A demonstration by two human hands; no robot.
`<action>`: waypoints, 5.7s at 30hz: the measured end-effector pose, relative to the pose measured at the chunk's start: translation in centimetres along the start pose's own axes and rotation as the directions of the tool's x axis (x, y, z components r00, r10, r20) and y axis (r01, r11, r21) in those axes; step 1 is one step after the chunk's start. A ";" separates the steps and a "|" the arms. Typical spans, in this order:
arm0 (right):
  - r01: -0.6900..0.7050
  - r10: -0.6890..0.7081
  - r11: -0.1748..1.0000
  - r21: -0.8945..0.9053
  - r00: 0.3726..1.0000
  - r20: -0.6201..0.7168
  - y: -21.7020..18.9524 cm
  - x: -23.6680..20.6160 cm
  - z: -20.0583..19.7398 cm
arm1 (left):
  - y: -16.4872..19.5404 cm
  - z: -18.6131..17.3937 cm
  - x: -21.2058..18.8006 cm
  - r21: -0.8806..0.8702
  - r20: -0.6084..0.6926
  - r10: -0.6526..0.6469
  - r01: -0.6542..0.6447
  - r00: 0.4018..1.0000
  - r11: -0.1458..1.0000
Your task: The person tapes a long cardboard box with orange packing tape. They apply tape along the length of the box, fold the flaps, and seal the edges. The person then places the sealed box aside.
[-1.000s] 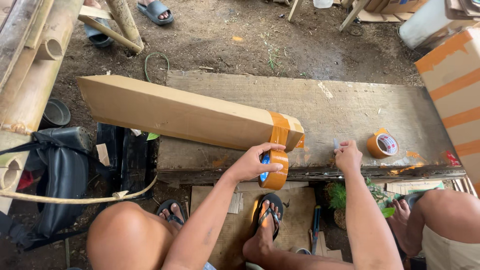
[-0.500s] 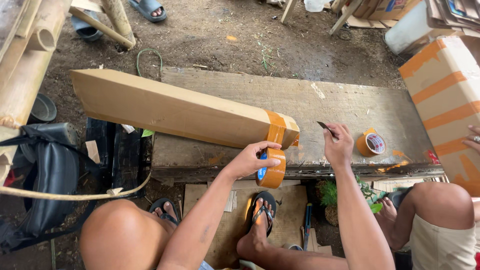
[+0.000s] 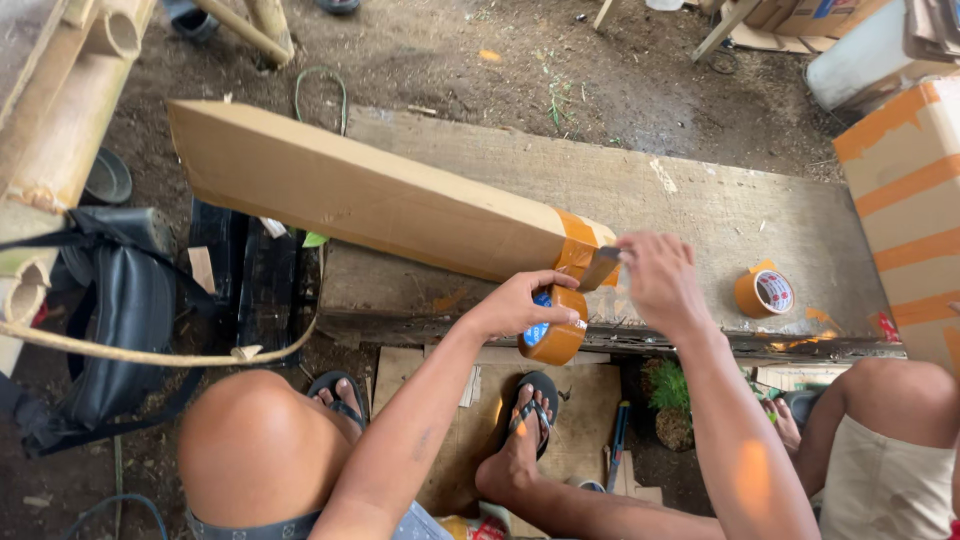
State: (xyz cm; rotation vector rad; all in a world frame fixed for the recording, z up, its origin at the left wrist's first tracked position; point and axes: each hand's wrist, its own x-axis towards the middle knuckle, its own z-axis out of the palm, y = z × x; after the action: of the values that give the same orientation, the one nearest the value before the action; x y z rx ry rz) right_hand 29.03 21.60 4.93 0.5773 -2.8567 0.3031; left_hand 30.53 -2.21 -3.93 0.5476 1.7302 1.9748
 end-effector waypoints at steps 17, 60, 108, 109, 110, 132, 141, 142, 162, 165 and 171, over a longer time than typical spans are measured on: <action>0.090 -0.091 0.993 0.071 0.996 0.019 2.0 4.3 5.4 | -1.1 1.0 -2.5 0.657 0.451 -0.475 0.080 0.755 0.750; 0.103 0.056 0.895 -0.434 0.939 0.340 -6.7 5.2 6.0 | 12.3 -13.8 -11.5 0.897 -0.151 -0.690 0.391 0.708 0.205; -0.278 0.195 0.952 0.128 0.873 0.447 -6.2 3.5 3.7 | 14.3 -8.2 -10.4 0.750 0.343 0.536 -0.568 0.772 0.339; -0.235 0.238 0.970 -0.062 0.863 0.446 -5.1 3.1 3.8 | 15.0 -7.3 -11.5 0.704 0.401 0.675 -0.680 0.619 0.206; -0.178 0.273 0.953 -0.245 0.855 0.441 -4.2 2.7 4.1 | 15.5 -6.5 -12.8 0.652 0.448 0.777 -0.756 0.442 0.054; 0.129 -0.129 0.992 0.001 0.992 -0.011 -11.7 24.8 11.6 | 16.2 -13.6 -13.0 0.963 -0.093 0.081 0.069 0.992 0.260; 0.449 -0.409 0.892 -0.045 0.847 0.341 -5.9 12.9 3.7 | 16.4 -15.3 -16.8 0.943 -0.205 0.439 0.058 0.875 0.326; 0.449 -0.400 0.891 -0.068 0.846 0.351 -5.3 10.9 2.8 | 15.5 -14.2 -16.4 0.908 -0.177 0.173 0.093 0.969 0.407; 0.290 -0.383 0.922 0.255 0.774 0.504 -14.8 3.5 -0.7 | 10.4 -10.9 -12.8 0.828 0.069 -0.609 0.295 0.790 0.476; 0.121 -0.222 0.972 0.202 0.764 0.606 -14.6 5.2 -1.0 | 10.2 -11.0 -12.8 0.798 0.084 -0.606 0.312 0.791 0.516; 0.078 -0.164 0.986 0.150 0.653 0.740 -15.1 7.4 0.1 | 9.4 -12.9 -12.4 0.701 0.160 -0.626 0.358 0.763 0.616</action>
State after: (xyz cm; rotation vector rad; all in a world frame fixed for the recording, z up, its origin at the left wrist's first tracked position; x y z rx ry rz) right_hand 28.42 5.33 9.05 1.1484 -3.5779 0.2226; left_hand 32.59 -20.84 3.68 0.5350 1.9755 0.7731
